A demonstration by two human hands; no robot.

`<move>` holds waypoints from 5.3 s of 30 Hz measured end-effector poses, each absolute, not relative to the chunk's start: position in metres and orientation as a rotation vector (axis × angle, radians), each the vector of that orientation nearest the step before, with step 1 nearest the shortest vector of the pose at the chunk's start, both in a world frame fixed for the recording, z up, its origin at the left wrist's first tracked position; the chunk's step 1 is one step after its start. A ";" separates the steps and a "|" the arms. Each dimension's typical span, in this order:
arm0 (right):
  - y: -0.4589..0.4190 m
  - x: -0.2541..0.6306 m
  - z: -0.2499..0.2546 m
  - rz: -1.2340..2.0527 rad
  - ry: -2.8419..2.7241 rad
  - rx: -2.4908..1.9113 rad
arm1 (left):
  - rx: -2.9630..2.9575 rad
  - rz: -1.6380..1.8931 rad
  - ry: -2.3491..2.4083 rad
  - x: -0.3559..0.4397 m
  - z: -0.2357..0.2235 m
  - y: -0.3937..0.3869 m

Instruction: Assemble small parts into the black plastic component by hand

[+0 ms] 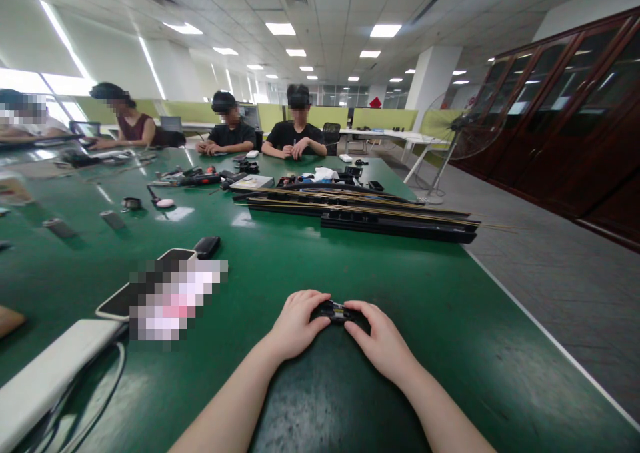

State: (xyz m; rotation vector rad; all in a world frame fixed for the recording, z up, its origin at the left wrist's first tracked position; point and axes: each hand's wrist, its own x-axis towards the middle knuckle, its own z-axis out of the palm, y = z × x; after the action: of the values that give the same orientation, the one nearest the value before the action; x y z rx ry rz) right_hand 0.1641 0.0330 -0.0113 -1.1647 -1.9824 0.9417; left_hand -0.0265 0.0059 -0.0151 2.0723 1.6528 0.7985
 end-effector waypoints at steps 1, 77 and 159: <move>0.033 0.164 -0.011 0.939 -1.988 -1.162 | 2.069 0.800 1.654 -0.026 -0.015 0.006; 0.030 0.166 -0.009 0.817 -2.104 -1.157 | 2.105 0.827 1.556 -0.026 -0.016 0.007; 0.048 0.179 -0.012 1.447 -0.873 -1.005 | 2.093 0.818 1.623 -0.024 -0.017 0.007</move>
State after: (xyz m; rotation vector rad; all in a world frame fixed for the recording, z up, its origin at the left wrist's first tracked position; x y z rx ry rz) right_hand 0.1790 0.0476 -0.0124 -1.0049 -0.8730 1.4470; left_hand -0.0241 0.0075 -0.0171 2.0931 1.6234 0.8180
